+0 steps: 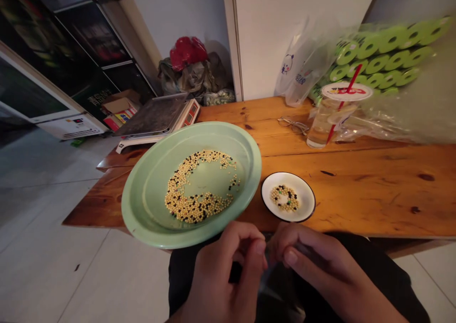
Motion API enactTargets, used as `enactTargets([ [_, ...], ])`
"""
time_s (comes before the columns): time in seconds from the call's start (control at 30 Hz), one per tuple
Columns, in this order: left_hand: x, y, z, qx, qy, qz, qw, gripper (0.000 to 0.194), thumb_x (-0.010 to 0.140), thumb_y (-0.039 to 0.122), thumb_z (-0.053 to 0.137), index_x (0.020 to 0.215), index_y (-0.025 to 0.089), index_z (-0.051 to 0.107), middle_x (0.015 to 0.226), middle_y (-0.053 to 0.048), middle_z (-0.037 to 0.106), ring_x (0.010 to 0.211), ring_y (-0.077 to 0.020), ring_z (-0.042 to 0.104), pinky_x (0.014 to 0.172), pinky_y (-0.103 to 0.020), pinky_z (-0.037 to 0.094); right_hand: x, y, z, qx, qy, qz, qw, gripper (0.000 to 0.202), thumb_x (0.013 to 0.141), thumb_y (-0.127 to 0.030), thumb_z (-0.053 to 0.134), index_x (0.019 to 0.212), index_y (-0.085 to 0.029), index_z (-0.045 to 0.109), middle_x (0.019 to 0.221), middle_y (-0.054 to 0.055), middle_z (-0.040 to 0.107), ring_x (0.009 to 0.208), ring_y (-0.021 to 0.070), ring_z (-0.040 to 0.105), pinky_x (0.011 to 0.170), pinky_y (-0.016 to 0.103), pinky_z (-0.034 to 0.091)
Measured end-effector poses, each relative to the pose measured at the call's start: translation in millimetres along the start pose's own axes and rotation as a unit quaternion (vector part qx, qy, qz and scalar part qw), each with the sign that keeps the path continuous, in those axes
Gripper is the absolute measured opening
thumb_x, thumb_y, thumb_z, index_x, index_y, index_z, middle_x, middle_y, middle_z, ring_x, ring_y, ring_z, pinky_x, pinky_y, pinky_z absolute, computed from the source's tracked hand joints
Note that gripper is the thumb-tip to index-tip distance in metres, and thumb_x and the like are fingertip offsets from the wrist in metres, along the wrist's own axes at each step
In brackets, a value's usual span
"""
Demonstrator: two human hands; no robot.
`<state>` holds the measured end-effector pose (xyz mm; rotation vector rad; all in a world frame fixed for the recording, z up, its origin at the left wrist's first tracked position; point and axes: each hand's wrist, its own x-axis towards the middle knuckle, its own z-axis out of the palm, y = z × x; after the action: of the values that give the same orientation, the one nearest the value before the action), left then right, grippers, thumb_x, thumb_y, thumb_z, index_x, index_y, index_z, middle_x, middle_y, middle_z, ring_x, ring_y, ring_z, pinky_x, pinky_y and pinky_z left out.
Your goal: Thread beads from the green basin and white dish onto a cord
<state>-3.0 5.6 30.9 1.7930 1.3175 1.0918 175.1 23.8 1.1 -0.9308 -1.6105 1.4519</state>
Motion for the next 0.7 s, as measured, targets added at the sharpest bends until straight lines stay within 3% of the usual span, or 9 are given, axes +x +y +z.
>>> enactTargets([
  [0.13,-2.7,0.1,1.1,-0.136,-0.035,-0.106,0.985,0.023,0.104,0.03,0.04,0.086,0.021,0.052,0.067,0.001,0.06,0.056,-0.0098,0.059,0.052,-0.018,0.049,-4.5,3.3,2.7,0.013,0.009,0.005,1.0,0.034,0.1,-0.044,0.048,0.076,-0.022,0.055,0.071,0.0,0.063,0.066,0.0126,0.06,0.061,0.022,0.047],
  [0.23,-7.8,0.6,5.3,-0.195,-0.015,-0.149,0.969,0.028,0.104,0.04,0.041,0.086,0.021,0.053,0.067,0.001,0.059,0.055,-0.0091,0.056,0.051,-0.018,0.049,-8.7,7.2,5.0,-0.022,0.036,-0.026,0.999,0.03,0.101,-0.04,0.049,0.077,-0.023,0.054,0.071,-0.001,0.06,0.066,0.0125,0.057,0.061,0.023,0.045],
  [0.33,-13.2,-1.2,13.6,-0.239,0.031,-0.161,0.957,0.029,0.103,0.041,0.044,0.084,0.021,0.055,0.065,0.002,0.058,0.053,-0.0084,0.054,0.05,-0.017,0.048,-10.5,8.6,8.1,-0.018,0.054,-0.065,0.996,0.026,0.102,-0.037,0.047,0.079,-0.024,0.052,0.07,-0.001,0.057,0.064,0.0133,0.055,0.059,0.024,0.045],
  [0.43,-18.0,-1.6,20.6,-0.26,0.046,-0.113,0.958,0.029,0.103,0.039,0.044,0.082,0.022,0.055,0.061,0.003,0.058,0.047,-0.0079,0.053,0.045,-0.017,0.046,-9.7,7.1,12.5,-0.009,0.069,-0.106,0.992,0.026,0.102,-0.033,0.045,0.078,-0.024,0.049,0.068,-0.002,0.055,0.061,0.0131,0.054,0.055,0.024,0.044],
  [0.57,-8.8,11.4,4.8,-0.171,0.094,-0.055,0.979,0.026,0.102,0.031,0.046,0.08,0.023,0.057,0.059,0.003,0.059,0.045,-0.009,0.054,0.044,-0.018,0.045,-9.3,5.2,14.0,0.015,0.111,-0.151,0.982,0.023,0.102,-0.029,0.046,0.08,-0.024,0.05,0.068,-0.002,0.055,0.063,0.0131,0.056,0.059,0.024,0.046],
  [0.63,13.0,14.9,-16.9,-0.081,0.142,-0.023,0.986,0.023,0.102,0.026,0.046,0.081,0.023,0.056,0.059,0.003,0.061,0.049,-0.0105,0.057,0.05,-0.02,0.048,-9.5,5.9,10.2,0.035,0.164,-0.149,0.975,0.024,0.102,-0.026,0.046,0.078,-0.024,0.051,0.068,-0.003,0.055,0.066,0.0129,0.057,0.064,0.025,0.049],
  [0.7,48.0,5.1,-40.8,0.035,0.131,-0.003,0.991,0.018,0.099,0.023,0.047,0.083,0.023,0.054,0.06,0.004,0.06,0.055,-0.012,0.059,0.056,-0.022,0.049,-9.0,7.2,4.7,0.042,0.228,-0.108,0.967,0.026,0.102,-0.023,0.048,0.076,-0.024,0.052,0.067,-0.003,0.057,0.067,0.0116,0.059,0.066,0.022,0.05],
])
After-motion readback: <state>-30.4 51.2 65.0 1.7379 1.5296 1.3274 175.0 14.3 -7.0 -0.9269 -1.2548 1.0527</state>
